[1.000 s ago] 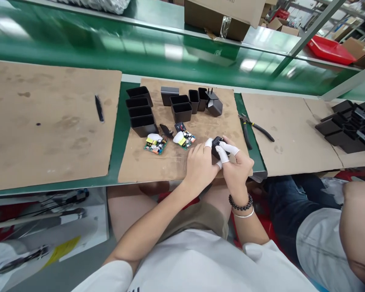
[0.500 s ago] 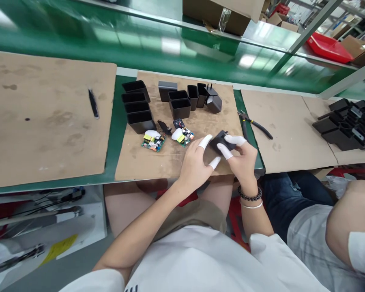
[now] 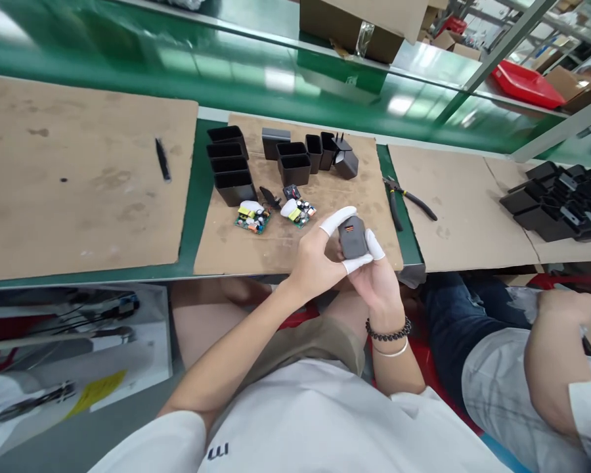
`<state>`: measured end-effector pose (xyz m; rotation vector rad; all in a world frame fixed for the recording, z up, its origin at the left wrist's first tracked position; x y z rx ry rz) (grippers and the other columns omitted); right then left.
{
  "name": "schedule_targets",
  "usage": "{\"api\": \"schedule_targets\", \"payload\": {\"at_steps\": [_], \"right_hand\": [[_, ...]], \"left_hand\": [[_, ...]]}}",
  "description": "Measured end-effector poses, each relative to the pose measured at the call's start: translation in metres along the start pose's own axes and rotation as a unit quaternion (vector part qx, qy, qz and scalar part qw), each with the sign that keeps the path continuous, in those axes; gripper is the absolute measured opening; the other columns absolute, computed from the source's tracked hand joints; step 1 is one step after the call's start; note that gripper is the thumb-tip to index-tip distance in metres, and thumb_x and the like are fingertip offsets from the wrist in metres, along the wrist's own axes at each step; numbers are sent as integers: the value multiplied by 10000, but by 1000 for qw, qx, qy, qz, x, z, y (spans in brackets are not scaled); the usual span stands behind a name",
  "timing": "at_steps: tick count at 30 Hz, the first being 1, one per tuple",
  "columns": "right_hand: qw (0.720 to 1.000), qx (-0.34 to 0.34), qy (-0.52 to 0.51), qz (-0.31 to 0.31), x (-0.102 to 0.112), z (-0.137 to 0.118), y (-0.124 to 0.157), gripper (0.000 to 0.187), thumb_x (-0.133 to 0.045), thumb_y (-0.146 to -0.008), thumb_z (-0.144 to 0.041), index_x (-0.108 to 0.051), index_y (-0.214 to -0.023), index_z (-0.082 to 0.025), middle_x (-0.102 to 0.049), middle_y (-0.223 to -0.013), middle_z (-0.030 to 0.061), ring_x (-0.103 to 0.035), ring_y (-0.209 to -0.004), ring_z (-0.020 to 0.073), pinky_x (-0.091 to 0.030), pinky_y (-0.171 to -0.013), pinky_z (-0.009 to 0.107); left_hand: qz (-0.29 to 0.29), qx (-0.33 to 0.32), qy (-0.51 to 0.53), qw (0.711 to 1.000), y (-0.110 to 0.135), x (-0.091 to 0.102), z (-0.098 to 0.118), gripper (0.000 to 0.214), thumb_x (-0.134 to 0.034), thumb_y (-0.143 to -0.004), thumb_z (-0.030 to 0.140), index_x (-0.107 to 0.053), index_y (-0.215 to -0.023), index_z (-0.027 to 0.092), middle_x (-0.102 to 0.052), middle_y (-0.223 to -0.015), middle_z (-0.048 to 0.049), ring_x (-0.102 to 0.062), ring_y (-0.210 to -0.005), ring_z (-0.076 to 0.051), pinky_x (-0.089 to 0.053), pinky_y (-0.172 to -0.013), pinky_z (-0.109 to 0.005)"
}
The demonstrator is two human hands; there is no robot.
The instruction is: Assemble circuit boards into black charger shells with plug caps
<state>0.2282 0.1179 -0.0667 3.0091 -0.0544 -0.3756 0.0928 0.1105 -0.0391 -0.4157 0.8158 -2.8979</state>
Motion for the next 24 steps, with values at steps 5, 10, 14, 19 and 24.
{"api": "schedule_targets", "payload": {"at_steps": [5,10,14,19,24], "right_hand": [[996,-67,-28,-55,-3,1,14,510,-541,-954,-682,-758,-1046,-229,-827,-955,38,-775,-781,199,-667,-659,321],[999,-10,13,-47,0,5,11,504,-511,-983,-658,-763,-1072,-231,-823,-994,45,-783,-885,235,-677,-815,401],[997,26,47,-46,-2,6,15,527,-477,-994,-661,-757,-1097,-227,-817,-1005,65,-775,-921,263,-663,-827,433],[977,158,140,26,6,-16,29,342,-570,-987,-538,-736,-1050,-246,-780,-1018,53,-748,-931,226,-632,-832,363],[906,339,246,-64,2,-47,34,240,-587,-987,-373,-722,-1168,-292,-708,-1201,79,-680,-1181,282,-577,-1057,489]], "left_hand": [[15,91,85,992,4,11,22,698,-921,-698,429,-675,-1291,155,-749,-1299,-125,-722,-1190,-279,-594,-1051,-392],[23,141,126,982,8,15,38,722,-955,-647,436,-685,-1250,147,-761,-1239,-122,-732,-1141,-282,-592,-1056,-411],[29,171,173,970,7,17,39,745,-966,-610,495,-686,-1213,159,-766,-1199,-112,-736,-1122,-281,-596,-1054,-412],[38,302,328,894,11,20,22,706,-973,-565,534,-697,-1111,182,-789,-1134,-94,-761,-1082,-287,-638,-961,-392],[-11,463,479,746,22,22,6,538,-810,-743,679,-711,-956,194,-811,-1032,-93,-785,-1054,-306,-663,-936,-440]]}}
Point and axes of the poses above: each hand's wrist, its own y-axis away from the middle knuckle, its own x-axis out of the back of the hand, z = x × y, the point moved 3 cm from there along -y, towards the middle knuckle
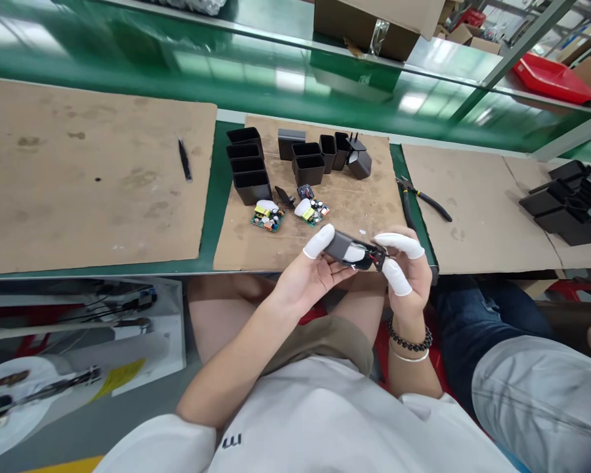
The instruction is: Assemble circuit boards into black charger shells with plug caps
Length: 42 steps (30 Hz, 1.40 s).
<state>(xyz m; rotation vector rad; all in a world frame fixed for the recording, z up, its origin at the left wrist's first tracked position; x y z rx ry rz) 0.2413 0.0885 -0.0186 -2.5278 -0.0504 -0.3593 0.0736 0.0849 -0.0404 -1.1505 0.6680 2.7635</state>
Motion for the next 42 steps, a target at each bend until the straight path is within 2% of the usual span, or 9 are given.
{"api": "schedule_targets", "payload": {"at_steps": [6,11,16,18,21,23,25,34,42], "right_hand": [[987,67,57,-132,-8,-23,-29,502,-586,-981,-386,-541,-1476,-314,-615,-1499,88,-598,-1398,339,-545,-1143,550],[943,199,205,-172,-29,-34,-41,563,-620,-912,-133,-565,-1452,-280,-766,-1259,95,-734,-1179,269,-641,-999,448],[924,261,244,-133,-39,-37,-41,600,-590,-860,-8,-596,-1413,-240,-784,-1210,113,-733,-1111,274,-658,-904,462],[916,276,268,-117,-40,-39,-41,615,-581,-830,33,-617,-1386,-229,-786,-1208,124,-720,-1033,275,-655,-828,457],[908,285,284,-115,-43,-40,-41,629,-574,-804,63,-629,-1360,-225,-787,-1196,130,-681,-942,265,-639,-756,447],[910,282,283,-115,-44,-40,-42,632,-587,-782,81,-641,-1340,-211,-787,-1192,136,-667,-930,263,-633,-758,444],[913,280,277,-108,-45,-41,-42,624,-609,-768,93,-657,-1314,-205,-789,-1192,134,-663,-944,264,-627,-768,441],[921,280,256,-92,-41,-43,-37,625,-621,-792,81,-663,-1325,-243,-802,-1190,98,-689,-967,251,-620,-766,412],[921,284,251,-87,-39,-40,-32,590,-638,-790,71,-674,-1290,-241,-805,-1177,103,-696,-964,256,-625,-768,423]], "left_hand": [[21,65,87,994,4,4,-1,543,-770,-798,701,-720,-993,197,-809,-1063,-84,-782,-1069,-264,-646,-1014,-404],[0,28,77,997,3,10,9,553,-815,-762,685,-735,-1034,210,-812,-1021,-46,-784,-963,-219,-654,-930,-364],[109,-183,-89,973,14,28,24,443,-800,-825,600,-766,-944,175,-798,-987,-67,-760,-1003,-228,-613,-930,-347],[183,-359,-196,894,27,33,32,246,-754,-920,434,-767,-972,193,-775,-1031,-50,-736,-1029,-192,-585,-950,-313],[184,-574,-369,708,45,29,35,149,-761,-911,224,-751,-1060,224,-698,-1010,-25,-691,-930,-148,-574,-857,-283],[167,-636,-458,598,50,28,33,221,-806,-865,197,-743,-1076,219,-646,-955,-21,-654,-862,-147,-557,-779,-276],[169,-643,-512,544,49,29,33,248,-824,-850,202,-735,-1081,205,-623,-911,-23,-628,-834,-157,-537,-742,-280],[174,-649,-527,520,49,26,34,221,-805,-844,108,-704,-1016,203,-656,-810,-6,-616,-770,-153,-514,-723,-286],[126,-650,-517,542,49,17,26,199,-765,-861,64,-708,-1014,177,-674,-786,-13,-615,-777,-163,-529,-726,-305]]}}
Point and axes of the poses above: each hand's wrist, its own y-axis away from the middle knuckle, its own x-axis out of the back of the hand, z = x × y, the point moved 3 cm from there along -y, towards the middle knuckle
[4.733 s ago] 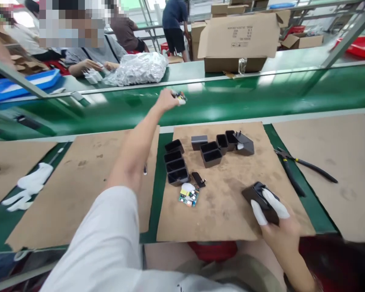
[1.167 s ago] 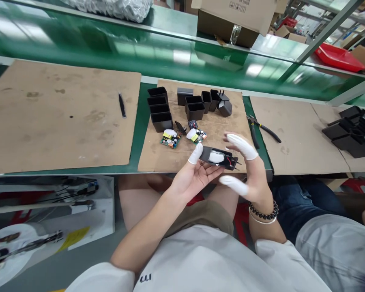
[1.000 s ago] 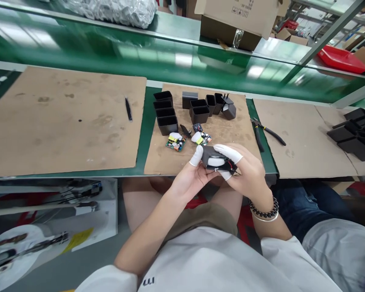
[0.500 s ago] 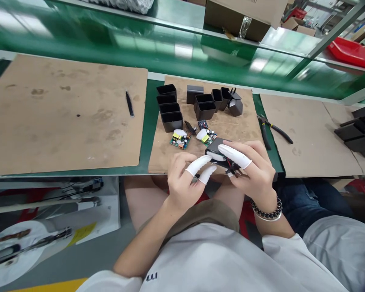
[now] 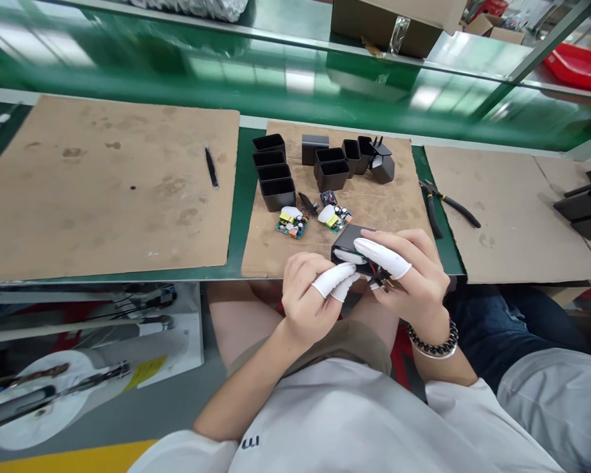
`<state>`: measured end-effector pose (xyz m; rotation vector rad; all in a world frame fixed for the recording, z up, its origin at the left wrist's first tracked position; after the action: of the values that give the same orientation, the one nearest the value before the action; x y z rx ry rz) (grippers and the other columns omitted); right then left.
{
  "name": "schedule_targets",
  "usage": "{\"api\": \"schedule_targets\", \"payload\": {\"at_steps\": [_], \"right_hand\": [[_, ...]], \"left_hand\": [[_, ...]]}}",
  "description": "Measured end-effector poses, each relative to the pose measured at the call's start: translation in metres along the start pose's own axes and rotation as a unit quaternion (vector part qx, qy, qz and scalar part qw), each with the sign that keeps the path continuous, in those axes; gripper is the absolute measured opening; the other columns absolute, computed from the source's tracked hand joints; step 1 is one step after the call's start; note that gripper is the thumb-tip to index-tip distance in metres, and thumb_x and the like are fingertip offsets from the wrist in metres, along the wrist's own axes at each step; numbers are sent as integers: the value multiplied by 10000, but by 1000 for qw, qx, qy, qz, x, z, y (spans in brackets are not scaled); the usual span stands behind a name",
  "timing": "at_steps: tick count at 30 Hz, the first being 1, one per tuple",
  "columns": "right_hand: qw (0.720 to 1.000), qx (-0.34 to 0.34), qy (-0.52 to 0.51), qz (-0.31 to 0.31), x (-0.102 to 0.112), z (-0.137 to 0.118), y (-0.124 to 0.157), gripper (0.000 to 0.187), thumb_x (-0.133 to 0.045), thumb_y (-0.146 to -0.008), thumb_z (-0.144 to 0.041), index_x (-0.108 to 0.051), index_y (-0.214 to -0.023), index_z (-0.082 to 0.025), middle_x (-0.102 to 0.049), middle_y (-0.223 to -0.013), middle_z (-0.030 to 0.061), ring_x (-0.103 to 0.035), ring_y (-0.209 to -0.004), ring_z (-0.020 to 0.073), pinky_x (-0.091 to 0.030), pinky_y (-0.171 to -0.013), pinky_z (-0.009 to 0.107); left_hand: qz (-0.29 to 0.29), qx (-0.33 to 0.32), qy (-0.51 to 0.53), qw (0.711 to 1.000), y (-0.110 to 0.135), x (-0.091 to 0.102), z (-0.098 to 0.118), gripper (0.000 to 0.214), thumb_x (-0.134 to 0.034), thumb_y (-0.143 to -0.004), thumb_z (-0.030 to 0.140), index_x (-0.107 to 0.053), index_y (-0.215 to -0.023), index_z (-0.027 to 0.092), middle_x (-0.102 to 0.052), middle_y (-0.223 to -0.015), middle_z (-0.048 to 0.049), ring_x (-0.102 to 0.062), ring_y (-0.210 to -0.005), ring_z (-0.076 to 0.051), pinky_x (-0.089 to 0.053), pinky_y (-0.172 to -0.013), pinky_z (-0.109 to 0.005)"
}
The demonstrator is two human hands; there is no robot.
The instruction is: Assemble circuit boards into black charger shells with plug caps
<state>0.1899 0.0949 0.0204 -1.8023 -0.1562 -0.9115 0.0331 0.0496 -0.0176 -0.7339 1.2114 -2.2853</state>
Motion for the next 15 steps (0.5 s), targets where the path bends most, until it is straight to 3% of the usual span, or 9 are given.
{"api": "schedule_targets", "payload": {"at_steps": [3,9,12,15], "right_hand": [[1000,-2,-4,-1,-2,1,3,573,-685,-793,42,-676,-1291,-239,-802,-1180,111,-694,-985,265,-628,-766,420],[1000,-25,-4,3,-1,7,9,617,-628,-783,76,-662,-1320,-226,-808,-1165,110,-678,-929,250,-613,-764,414],[999,-36,0,11,0,10,10,633,-621,-787,77,-658,-1335,-240,-809,-1166,99,-678,-920,243,-609,-768,409],[999,-43,8,25,-1,12,11,638,-641,-808,57,-651,-1354,-273,-811,-1163,80,-689,-917,238,-611,-778,406]], "left_hand": [[-6,29,50,998,0,-5,4,169,-763,-870,73,-715,-982,190,-691,-802,-8,-623,-790,-156,-537,-730,-295],[23,199,194,960,0,0,0,149,-742,-890,81,-742,-939,222,-675,-838,20,-639,-772,-114,-509,-682,-238],[19,215,170,962,1,10,-4,153,-647,-959,125,-754,-897,215,-653,-806,9,-609,-753,-117,-484,-679,-247],[-39,249,94,963,0,13,-10,133,-717,-898,161,-748,-777,204,-626,-726,15,-578,-721,-122,-470,-704,-260]]}}
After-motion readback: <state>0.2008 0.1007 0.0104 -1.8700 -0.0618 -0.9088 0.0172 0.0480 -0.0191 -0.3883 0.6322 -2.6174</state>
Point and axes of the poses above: each hand's wrist, its own y-axis away from the middle knuckle, its own x-axis out of the back of the hand, z = x × y, the point moved 3 cm from there along -y, towards the middle knuckle
